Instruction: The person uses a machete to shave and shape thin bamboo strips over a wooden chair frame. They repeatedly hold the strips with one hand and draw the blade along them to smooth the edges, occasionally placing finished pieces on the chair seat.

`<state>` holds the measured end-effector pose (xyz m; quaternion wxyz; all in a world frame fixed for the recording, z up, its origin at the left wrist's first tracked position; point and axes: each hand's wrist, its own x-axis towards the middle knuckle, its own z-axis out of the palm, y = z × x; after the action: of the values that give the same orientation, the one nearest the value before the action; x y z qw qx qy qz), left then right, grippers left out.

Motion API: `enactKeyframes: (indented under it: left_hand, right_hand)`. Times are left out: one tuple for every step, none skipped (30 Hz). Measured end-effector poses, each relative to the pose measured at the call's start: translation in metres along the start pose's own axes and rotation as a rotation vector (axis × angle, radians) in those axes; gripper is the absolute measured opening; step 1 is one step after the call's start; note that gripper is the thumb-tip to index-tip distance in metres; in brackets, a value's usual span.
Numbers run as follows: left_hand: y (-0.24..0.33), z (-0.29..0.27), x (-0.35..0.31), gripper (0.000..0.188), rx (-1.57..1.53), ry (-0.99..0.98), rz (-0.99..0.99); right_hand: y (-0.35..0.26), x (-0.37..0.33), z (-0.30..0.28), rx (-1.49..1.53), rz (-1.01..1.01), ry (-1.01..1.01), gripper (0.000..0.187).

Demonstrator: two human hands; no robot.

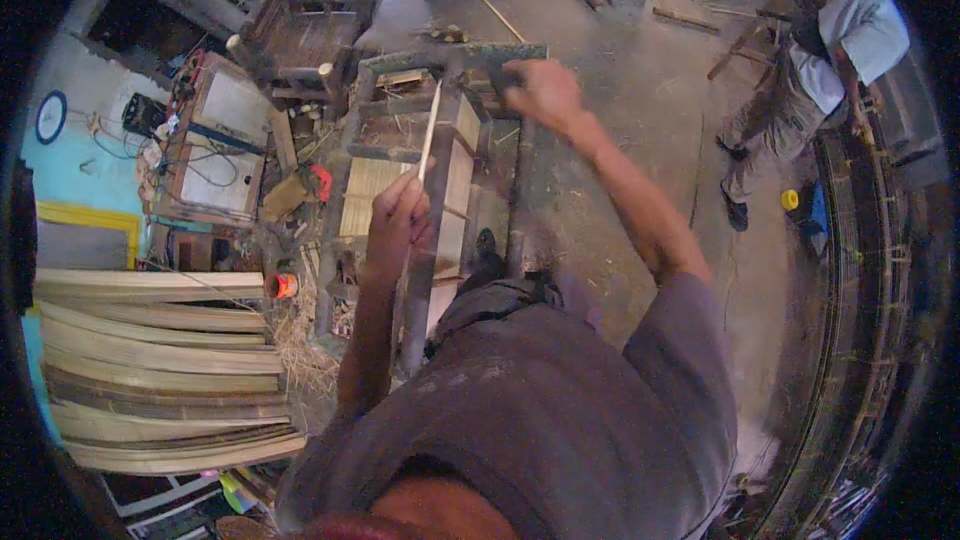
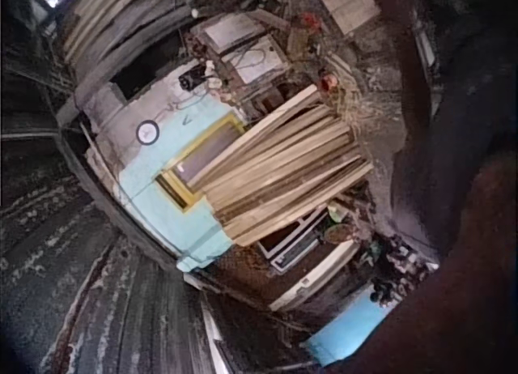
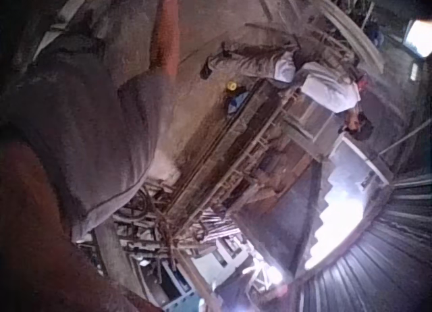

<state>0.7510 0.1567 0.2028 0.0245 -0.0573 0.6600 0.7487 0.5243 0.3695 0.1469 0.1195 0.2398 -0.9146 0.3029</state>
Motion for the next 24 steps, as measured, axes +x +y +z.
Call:
enactKeyframes:
  left_hand:
    - [-0.003,0.003,0.008,0.043,-0.069,-0.041,-0.008]
    - [-0.005,0.006,0.013,0.043,-0.038,0.008,-0.064]
    - [-0.004,0.009,0.017,0.044,-0.02,0.019,-0.065]
    - [-0.002,0.012,0.018,0.044,0.001,0.049,-0.081]
    - [0.002,0.015,0.014,0.043,-0.071,0.039,-0.09]
    - [0.007,0.017,0.007,0.043,-0.09,0.024,-0.062]
    - [0.013,0.017,-0.002,0.043,-0.106,0.034,-0.062]
    - [0.019,0.017,-0.006,0.043,-0.134,0.004,0.009]
    - [0.023,0.014,-0.022,0.042,-0.111,0.042,-0.067]
    - [0.026,0.011,-0.034,0.042,-0.088,0.041,-0.078]
    - [0.027,0.007,-0.036,0.041,-0.043,0.092,-0.166]
    - [0.024,0.005,-0.038,0.041,-0.029,0.086,-0.089]
    - [0.02,0.002,-0.032,0.042,-0.004,0.112,-0.078]
    - [0.013,0.003,-0.025,0.042,0.036,0.117,-0.088]
    - [0.006,0.004,-0.016,0.042,0.036,0.112,-0.059]
    - [0.001,0.006,-0.006,0.042,0.05,0.096,-0.018]
    - [-0.003,0.008,-0.001,0.042,0.072,0.093,-0.015]
    - [-0.006,0.01,0.002,0.042,0.086,0.079,0.009]
    - [-0.007,0.011,0.0,0.042,0.107,0.074,0.0]
    - [-0.007,0.01,-0.004,0.042,0.109,0.072,0.034]
    - [-0.008,0.009,-0.013,0.042,0.125,0.101,0.001]
    - [-0.008,0.007,-0.022,0.041,0.131,0.129,0.025]
    - [-0.008,0.002,-0.029,0.041,0.12,0.088,0.107]
    - [-0.01,-0.003,-0.035,0.041,0.115,0.151,-0.011]
  right_hand:
    - [-0.011,-0.006,0.008,-0.001,-0.178,-0.059,0.033]
    - [-0.019,-0.012,0.016,-0.05,-0.154,-0.043,0.033]
    - [-0.024,-0.014,0.023,-0.043,-0.217,-0.045,0.033]
    - [-0.023,-0.014,0.027,-0.025,-0.312,-0.012,0.033]
    - [-0.019,-0.01,0.028,-0.056,-0.398,0.084,0.033]
    - [-0.011,-0.004,0.027,-0.071,-0.352,0.032,0.033]
    - [0.002,0.004,0.023,-0.073,-0.334,0.016,0.034]
    - [0.017,0.014,0.016,-0.042,-0.422,0.031,0.034]
    - [0.031,0.025,0.006,0.007,-0.113,0.021,0.036]
    - [0.039,0.034,-0.003,0.065,0.179,-0.05,0.038]
    - [0.042,0.036,-0.01,0.108,0.135,0.023,0.038]
    - [0.04,0.035,-0.013,0.115,0.147,0.027,0.039]
    - [0.034,0.032,-0.015,0.072,0.236,0.07,0.04]
    - [0.025,0.025,-0.014,0.074,0.12,-0.031,0.04]
    - [0.01,0.015,-0.007,0.053,0.041,-0.073,0.04]
    - [-0.004,0.005,0.001,0.021,-0.041,-0.063,0.041]
    - [-0.013,-0.002,0.006,0.046,-0.242,-0.058,0.042]
    - [-0.017,-0.005,0.009,-0.05,-0.186,-0.076,0.042]
    - [-0.019,-0.007,0.012,-0.083,-0.236,-0.077,0.043]
    - [-0.014,-0.004,0.012,-0.095,-0.318,-0.053,0.043]
    - [-0.007,0.0,0.011,-0.101,-0.357,-0.041,0.042]
    - [0.004,0.007,0.007,-0.061,-0.148,-0.064,0.04]
    - [0.017,0.016,0.001,0.01,0.037,-0.119,0.039]
    - [0.027,0.023,-0.005,0.042,0.105,0.0,0.038]
